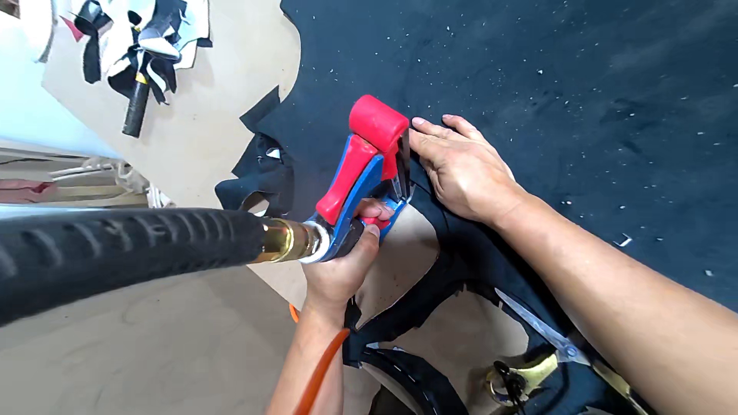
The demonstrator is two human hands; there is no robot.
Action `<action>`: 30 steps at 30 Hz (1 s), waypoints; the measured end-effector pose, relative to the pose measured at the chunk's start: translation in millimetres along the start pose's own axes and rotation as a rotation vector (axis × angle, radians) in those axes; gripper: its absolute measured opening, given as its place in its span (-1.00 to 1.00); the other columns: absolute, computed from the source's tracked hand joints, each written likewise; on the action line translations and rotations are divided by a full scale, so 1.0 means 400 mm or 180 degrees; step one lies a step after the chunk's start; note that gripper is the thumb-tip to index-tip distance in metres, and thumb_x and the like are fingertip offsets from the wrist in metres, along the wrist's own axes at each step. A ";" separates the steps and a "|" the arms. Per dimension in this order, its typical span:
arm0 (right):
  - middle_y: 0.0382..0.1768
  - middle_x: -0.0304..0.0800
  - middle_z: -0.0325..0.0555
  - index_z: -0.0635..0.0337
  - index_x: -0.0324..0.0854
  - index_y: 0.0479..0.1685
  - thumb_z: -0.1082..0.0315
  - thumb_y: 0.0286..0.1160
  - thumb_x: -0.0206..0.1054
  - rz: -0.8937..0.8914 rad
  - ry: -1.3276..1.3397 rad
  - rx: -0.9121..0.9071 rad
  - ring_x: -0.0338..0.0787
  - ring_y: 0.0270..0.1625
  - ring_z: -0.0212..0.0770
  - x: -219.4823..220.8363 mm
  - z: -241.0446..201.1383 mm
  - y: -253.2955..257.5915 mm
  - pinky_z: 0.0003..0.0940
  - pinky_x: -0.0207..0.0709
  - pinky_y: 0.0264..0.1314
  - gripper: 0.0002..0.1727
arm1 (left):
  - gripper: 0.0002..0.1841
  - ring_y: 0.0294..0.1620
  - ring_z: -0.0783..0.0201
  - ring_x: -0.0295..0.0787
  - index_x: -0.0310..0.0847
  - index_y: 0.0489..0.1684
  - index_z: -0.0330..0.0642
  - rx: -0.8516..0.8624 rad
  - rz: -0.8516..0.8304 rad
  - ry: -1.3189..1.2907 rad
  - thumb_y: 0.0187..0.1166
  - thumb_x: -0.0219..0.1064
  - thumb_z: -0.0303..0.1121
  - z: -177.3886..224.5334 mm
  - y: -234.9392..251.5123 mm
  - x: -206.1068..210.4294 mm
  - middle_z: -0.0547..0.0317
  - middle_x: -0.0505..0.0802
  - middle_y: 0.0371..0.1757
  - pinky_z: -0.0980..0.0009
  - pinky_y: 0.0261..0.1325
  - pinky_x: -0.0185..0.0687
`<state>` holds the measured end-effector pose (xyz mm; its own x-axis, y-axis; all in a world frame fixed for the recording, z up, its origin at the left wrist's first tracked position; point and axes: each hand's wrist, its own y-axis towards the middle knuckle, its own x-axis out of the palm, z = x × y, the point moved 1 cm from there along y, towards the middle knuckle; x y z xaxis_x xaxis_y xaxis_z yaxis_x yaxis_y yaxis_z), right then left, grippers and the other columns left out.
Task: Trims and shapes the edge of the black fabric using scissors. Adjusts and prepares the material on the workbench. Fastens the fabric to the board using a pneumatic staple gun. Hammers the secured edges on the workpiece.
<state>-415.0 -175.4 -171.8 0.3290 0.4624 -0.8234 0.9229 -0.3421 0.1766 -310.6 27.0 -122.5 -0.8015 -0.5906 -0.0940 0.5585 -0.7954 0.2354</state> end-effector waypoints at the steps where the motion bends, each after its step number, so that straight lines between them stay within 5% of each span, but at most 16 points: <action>1: 0.64 0.58 -0.36 -0.11 0.46 0.71 0.34 0.83 -0.15 0.0068 0.0062 0.0003 0.36 0.79 -0.30 -0.001 -0.002 -0.001 -0.07 -0.08 0.95 -0.45 | -0.75 0.02 -0.09 0.90 0.68 0.04 -0.30 -0.0041 -0.0089 0.0061 0.42 0.38 -0.47 0.008 -0.003 0.002 -0.09 0.90 -0.05 -0.09 0.26 0.82; 5: 0.64 0.58 -0.31 -0.06 0.41 0.75 0.41 0.75 -0.09 0.0068 0.0114 0.0046 0.38 0.78 -0.29 -0.012 -0.006 -0.005 -0.12 -0.09 0.95 -0.41 | -0.76 0.03 -0.01 0.93 0.73 0.00 -0.27 0.0028 -0.0223 0.0449 0.41 0.39 -0.43 0.009 -0.010 0.011 -0.01 0.94 -0.04 -0.02 0.24 0.86; 9: 0.61 0.61 -0.29 -0.02 0.48 0.67 0.39 0.77 -0.10 0.0135 0.0040 -0.0039 0.42 0.75 -0.27 -0.006 0.003 0.004 -0.12 -0.06 0.94 -0.46 | -0.79 -0.11 -0.05 0.91 0.70 -0.06 -0.25 -0.0008 -0.0092 -0.0147 0.42 0.42 -0.40 -0.011 0.003 0.008 -0.05 0.91 -0.16 -0.07 0.13 0.86; 12: 0.61 0.62 -0.37 -0.11 0.49 0.70 0.32 0.81 -0.08 0.0170 0.0402 0.0163 0.42 0.75 -0.33 -0.009 0.008 0.003 -0.15 -0.04 0.95 -0.46 | -0.75 0.16 -0.26 0.86 0.65 0.06 -0.34 -0.0307 0.0154 -0.0189 0.45 0.32 -0.57 0.026 -0.021 -0.028 -0.25 0.89 0.07 -0.20 0.34 0.76; 14: 0.50 0.72 -0.46 -0.15 0.50 0.68 0.22 0.84 -0.02 0.0344 0.0992 0.0687 0.54 0.65 -0.41 -0.057 -0.006 -0.039 -0.15 0.16 0.89 -0.50 | -0.77 0.19 -0.25 0.85 0.67 0.01 -0.41 -0.0394 0.0490 0.0157 0.42 0.31 -0.61 0.088 -0.025 -0.093 -0.29 0.89 0.08 -0.19 0.34 0.77; 16: 0.48 0.73 -0.37 -0.17 0.49 0.68 0.11 0.85 0.03 0.0632 0.0903 0.1214 0.67 0.53 -0.37 -0.143 -0.045 -0.169 -0.07 0.51 0.67 -0.52 | -0.72 0.11 0.04 0.92 0.70 0.03 -0.33 -0.0424 0.0671 0.1230 0.35 0.41 -0.51 0.153 -0.009 -0.209 -0.04 0.94 0.02 0.01 0.27 0.84; 17: 0.49 0.71 -0.29 -0.16 0.51 0.66 0.10 0.83 0.06 0.0709 0.0597 0.1454 0.69 0.52 -0.28 -0.181 -0.080 -0.272 -0.01 0.55 0.60 -0.52 | -0.68 0.10 0.17 0.91 0.73 0.08 -0.26 -0.0554 0.0622 0.1945 0.36 0.46 -0.41 0.175 0.001 -0.279 0.07 0.94 0.03 0.07 0.27 0.82; 20: 0.56 0.60 0.05 0.03 0.52 0.62 0.07 0.74 0.14 0.0718 -0.0427 0.2347 0.56 0.63 0.12 -0.219 -0.213 -0.616 0.25 0.44 0.61 -0.47 | -0.63 0.24 -0.14 0.83 0.76 0.18 -0.31 -0.0455 -0.0227 0.3278 0.41 0.56 -0.42 0.165 0.116 -0.462 -0.18 0.88 0.17 -0.30 0.37 0.61; 23: 0.57 0.51 0.30 0.21 0.48 0.63 0.07 0.59 0.27 0.0476 -0.0831 0.2823 0.50 0.60 0.36 -0.135 -0.324 -0.839 0.39 0.38 0.58 -0.35 | -0.66 0.63 -0.17 0.53 0.80 0.11 -0.22 0.0603 -0.1226 0.3964 0.34 0.54 -0.51 0.045 0.282 -0.607 -0.08 0.80 0.38 -0.35 0.78 0.08; 26: 0.62 0.48 0.23 0.20 0.48 0.63 0.21 0.62 0.32 0.0322 -0.0955 0.3031 0.52 0.63 0.28 -0.096 -0.383 -0.853 0.29 0.42 0.61 -0.41 | -0.31 0.83 -0.37 0.11 0.64 0.52 -0.04 0.0257 -0.1517 0.4592 0.25 0.58 -0.57 -0.015 0.379 -0.670 -0.21 0.50 0.71 -0.61 0.74 -0.33; 28: 0.41 0.64 0.29 0.22 0.66 0.41 0.31 0.58 0.37 0.0508 -0.1090 0.3197 0.65 0.45 0.35 -0.115 -0.412 -0.795 0.35 0.52 0.44 -0.56 | -0.31 0.82 -0.44 0.08 0.55 0.61 -0.10 -0.0297 -0.1443 0.4625 0.34 0.47 -0.59 -0.005 0.376 -0.655 -0.32 0.40 0.75 -0.67 0.68 -0.26; 30: 0.25 0.72 0.30 0.16 0.67 0.42 0.32 0.59 0.31 0.0412 -0.1106 0.3498 0.71 0.31 0.35 -0.116 -0.433 -0.741 0.37 0.58 0.25 -0.58 | -0.39 0.80 -0.40 0.15 0.50 0.64 -0.17 -0.0507 -0.1412 0.4286 0.49 0.31 -0.58 0.042 0.327 -0.590 -0.34 0.38 0.75 -0.58 0.69 -0.05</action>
<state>-669.2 46.4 -92.5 0.1783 0.1807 -0.9672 0.1589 -0.9754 -0.1530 -52.0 64.7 -53.2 -0.1525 0.1023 -0.9830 0.4095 -0.8987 -0.1570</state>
